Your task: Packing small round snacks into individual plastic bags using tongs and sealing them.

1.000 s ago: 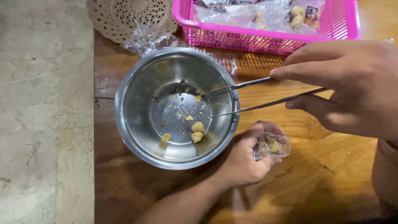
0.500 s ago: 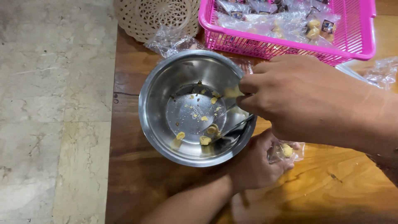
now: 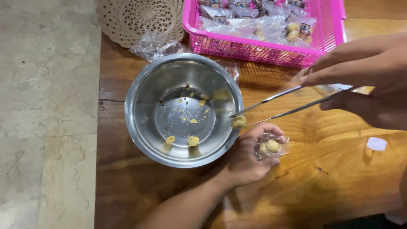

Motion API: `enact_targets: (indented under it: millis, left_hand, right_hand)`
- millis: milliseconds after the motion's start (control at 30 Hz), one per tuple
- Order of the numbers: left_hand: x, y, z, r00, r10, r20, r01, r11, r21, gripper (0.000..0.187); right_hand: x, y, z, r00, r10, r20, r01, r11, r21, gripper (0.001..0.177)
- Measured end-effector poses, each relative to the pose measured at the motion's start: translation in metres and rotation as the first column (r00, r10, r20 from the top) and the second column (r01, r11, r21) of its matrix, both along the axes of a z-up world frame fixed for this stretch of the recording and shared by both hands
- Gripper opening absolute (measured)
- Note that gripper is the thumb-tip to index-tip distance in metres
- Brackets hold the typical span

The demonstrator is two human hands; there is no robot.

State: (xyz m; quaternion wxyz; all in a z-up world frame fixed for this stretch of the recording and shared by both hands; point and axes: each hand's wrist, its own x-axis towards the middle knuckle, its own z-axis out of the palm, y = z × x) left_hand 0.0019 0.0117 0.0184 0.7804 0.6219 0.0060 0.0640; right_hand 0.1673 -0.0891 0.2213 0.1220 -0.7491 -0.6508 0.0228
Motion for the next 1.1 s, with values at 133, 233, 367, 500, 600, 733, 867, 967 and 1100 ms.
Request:
enact_targets:
  millis: [133, 233, 367, 500, 600, 733, 867, 967, 1100]
  left_hand:
    - [-0.002, -0.009, -0.021, 0.978, -0.031, 0.206, 0.094, 0.947, -0.306, 0.049]
    - [-0.001, -0.008, -0.012, 0.996, -0.065, 0.063, 0.078, 0.972, -0.22, 0.045]
    - [-0.001, -0.009, -0.012, 1.0, -0.025, -0.001, 0.025, 0.993, -0.112, 0.057]
    - [-0.002, -0.009, -0.014, 0.996, -0.064, 0.062, 0.074, 0.982, -0.173, 0.059]
    - [-0.003, -0.008, -0.008, 0.997, -0.05, 0.052, 0.059, 0.981, -0.187, 0.059]
    - [-0.004, -0.005, -0.008, 0.995, -0.029, 0.099, 0.039, 0.994, -0.106, 0.052]
    - [-0.001, -0.008, -0.016, 0.991, -0.03, 0.127, 0.044, 0.993, -0.11, 0.05]
    - [-0.005, -0.001, 0.008, 0.997, -0.071, -0.042, 0.067, 0.995, -0.074, 0.045]
    - [-0.007, -0.003, -0.001, 0.997, -0.08, -0.024, 0.077, 0.991, -0.112, 0.042]
  right_hand:
    - [0.037, -0.082, -0.018, 0.979, -0.202, -0.001, 0.201, 0.975, -0.093, 0.047]
    - [0.031, -0.105, -0.022, 0.944, -0.327, -0.035, 0.321, 0.939, -0.122, 0.054]
    - [0.017, -0.106, -0.024, 0.912, -0.4, -0.089, 0.38, 0.906, -0.185, 0.036]
    - [0.005, -0.097, -0.024, 0.943, -0.33, -0.048, 0.32, 0.936, -0.148, 0.04]
    - [0.008, -0.095, -0.021, 0.942, -0.318, -0.11, 0.296, 0.939, -0.176, 0.045]
    - [0.01, -0.08, -0.02, 0.956, -0.272, -0.112, 0.258, 0.958, -0.126, 0.054]
    - [-0.007, -0.038, -0.015, 0.98, -0.159, -0.121, 0.154, 0.987, -0.05, 0.048]
    - [-0.021, -0.008, -0.021, 0.994, -0.062, -0.086, 0.06, 0.998, -0.028, 0.044]
    - [-0.028, 0.023, -0.034, 0.999, 0.015, 0.043, -0.011, 0.996, -0.094, 0.032]
